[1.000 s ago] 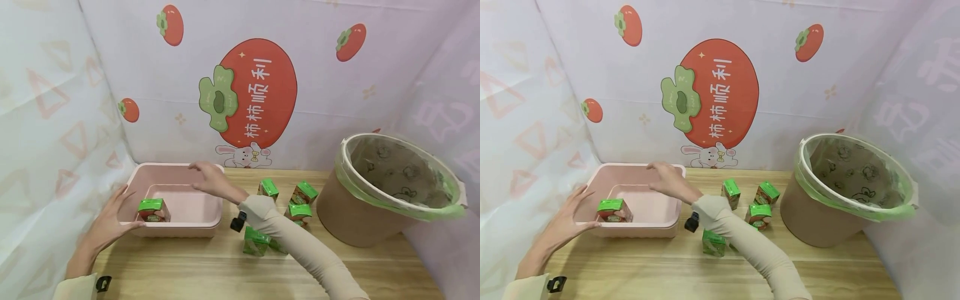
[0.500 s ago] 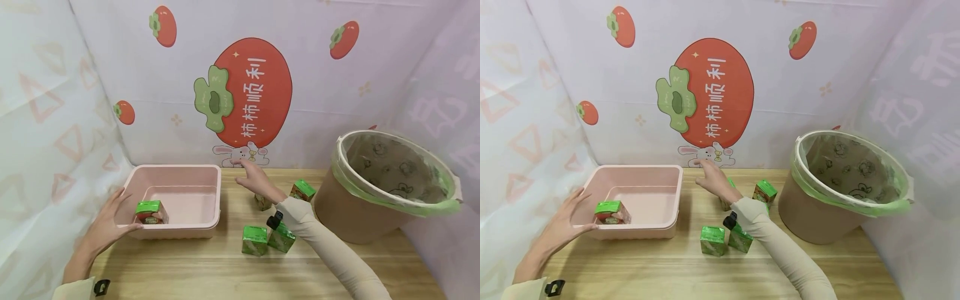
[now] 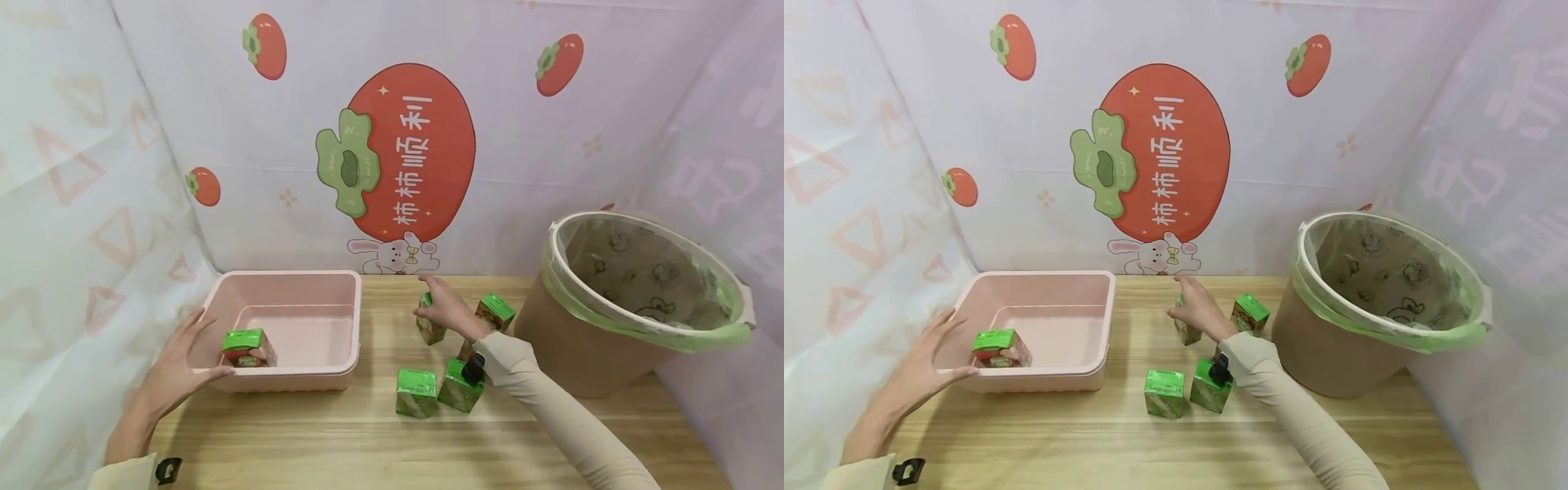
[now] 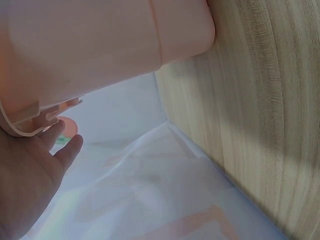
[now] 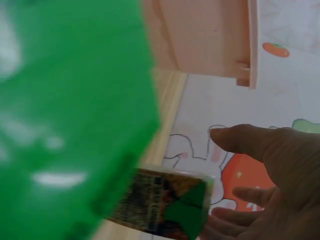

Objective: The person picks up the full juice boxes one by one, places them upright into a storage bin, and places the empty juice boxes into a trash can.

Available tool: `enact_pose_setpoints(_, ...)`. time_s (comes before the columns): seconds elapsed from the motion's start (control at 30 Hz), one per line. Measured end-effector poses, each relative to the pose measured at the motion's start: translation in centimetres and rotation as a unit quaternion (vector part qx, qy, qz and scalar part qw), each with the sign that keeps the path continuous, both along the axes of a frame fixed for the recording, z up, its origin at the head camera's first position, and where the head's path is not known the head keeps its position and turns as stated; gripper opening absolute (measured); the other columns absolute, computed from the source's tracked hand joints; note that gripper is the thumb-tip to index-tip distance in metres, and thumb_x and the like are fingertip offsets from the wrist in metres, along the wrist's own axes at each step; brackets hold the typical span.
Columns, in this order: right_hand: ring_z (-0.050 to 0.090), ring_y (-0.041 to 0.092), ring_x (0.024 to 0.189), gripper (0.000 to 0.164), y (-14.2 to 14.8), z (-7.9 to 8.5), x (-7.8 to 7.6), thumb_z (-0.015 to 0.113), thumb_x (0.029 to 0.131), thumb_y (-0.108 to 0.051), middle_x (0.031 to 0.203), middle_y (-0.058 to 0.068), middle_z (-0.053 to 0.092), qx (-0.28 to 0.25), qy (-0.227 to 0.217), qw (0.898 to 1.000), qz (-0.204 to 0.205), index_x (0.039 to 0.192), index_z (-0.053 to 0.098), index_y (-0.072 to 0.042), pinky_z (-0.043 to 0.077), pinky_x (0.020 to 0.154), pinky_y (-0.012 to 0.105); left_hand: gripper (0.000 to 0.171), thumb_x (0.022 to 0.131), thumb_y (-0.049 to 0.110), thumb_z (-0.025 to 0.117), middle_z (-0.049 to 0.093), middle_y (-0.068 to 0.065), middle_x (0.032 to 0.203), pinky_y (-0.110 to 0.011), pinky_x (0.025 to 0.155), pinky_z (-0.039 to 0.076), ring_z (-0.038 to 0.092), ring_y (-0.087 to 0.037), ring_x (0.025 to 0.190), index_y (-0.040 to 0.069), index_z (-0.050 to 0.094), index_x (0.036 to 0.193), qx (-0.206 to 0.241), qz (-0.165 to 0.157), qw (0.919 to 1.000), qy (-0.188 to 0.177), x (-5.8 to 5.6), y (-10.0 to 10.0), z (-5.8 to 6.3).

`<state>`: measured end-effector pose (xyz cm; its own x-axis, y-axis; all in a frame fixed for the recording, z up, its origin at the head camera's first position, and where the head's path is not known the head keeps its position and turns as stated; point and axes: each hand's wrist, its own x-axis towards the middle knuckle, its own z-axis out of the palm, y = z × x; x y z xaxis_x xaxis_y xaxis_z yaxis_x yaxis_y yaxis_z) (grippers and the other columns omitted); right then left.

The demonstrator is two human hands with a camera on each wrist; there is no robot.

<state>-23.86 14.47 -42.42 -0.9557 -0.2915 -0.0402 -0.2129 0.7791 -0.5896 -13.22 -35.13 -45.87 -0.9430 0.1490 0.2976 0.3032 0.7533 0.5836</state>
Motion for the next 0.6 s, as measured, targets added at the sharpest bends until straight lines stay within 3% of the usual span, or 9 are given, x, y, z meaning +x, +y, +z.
enact_pose_setpoints(0.23,0.049,0.047,0.141,0.085,0.26,-0.76,-0.25,0.082,0.094,-0.014,0.156,0.034,0.044,0.014,-0.017,0.999,-0.035,0.159,0.033,0.009,0.047,0.112,0.057,0.103,0.078,0.034,0.093,0.018,-0.022,0.174,-0.089,0.102,0.022,0.014,-0.056,0.156,0.004,0.040,0.160,-0.004,0.000,1.0000,0.000,0.01,-0.04,-0.03)
enact_pose_setpoints(0.37,0.066,0.038,0.111,0.080,0.33,-0.98,-0.44,0.079,0.096,-0.013,0.144,0.034,0.056,0.022,-0.033,0.998,-0.045,0.157,0.033,0.012,0.059,0.088,0.044,0.102,0.077,0.033,0.093,0.018,-0.023,0.173,-0.089,0.101,0.024,0.015,-0.057,0.155,0.003,0.041,0.159,-0.004,0.001,1.0000,0.000,0.11,-0.06,0.13)
enact_pose_setpoints(0.47,0.063,0.029,0.090,0.079,0.41,-1.13,-0.51,0.075,0.098,-0.012,0.136,0.032,0.062,0.025,-0.048,0.997,-0.054,0.158,0.031,0.012,0.054,0.069,0.035,0.102,0.077,0.034,0.093,0.018,-0.023,0.173,-0.089,0.102,0.024,0.016,-0.057,0.154,0.003,0.041,0.159,-0.002,0.000,1.0000,-0.002,0.18,0.01,0.12)
enact_pose_setpoints(0.6,0.062,0.024,0.087,0.074,0.49,-1.09,-0.43,0.073,0.097,-0.012,0.123,0.029,0.066,0.031,-0.060,0.995,-0.072,0.155,0.035,0.015,0.054,0.064,0.028,0.103,0.077,0.034,0.093,0.017,-0.022,0.174,-0.089,0.103,0.023,0.014,-0.056,0.155,0.003,0.040,0.160,0.000,-0.001,1.0000,-0.002,0.16,0.11,0.14)
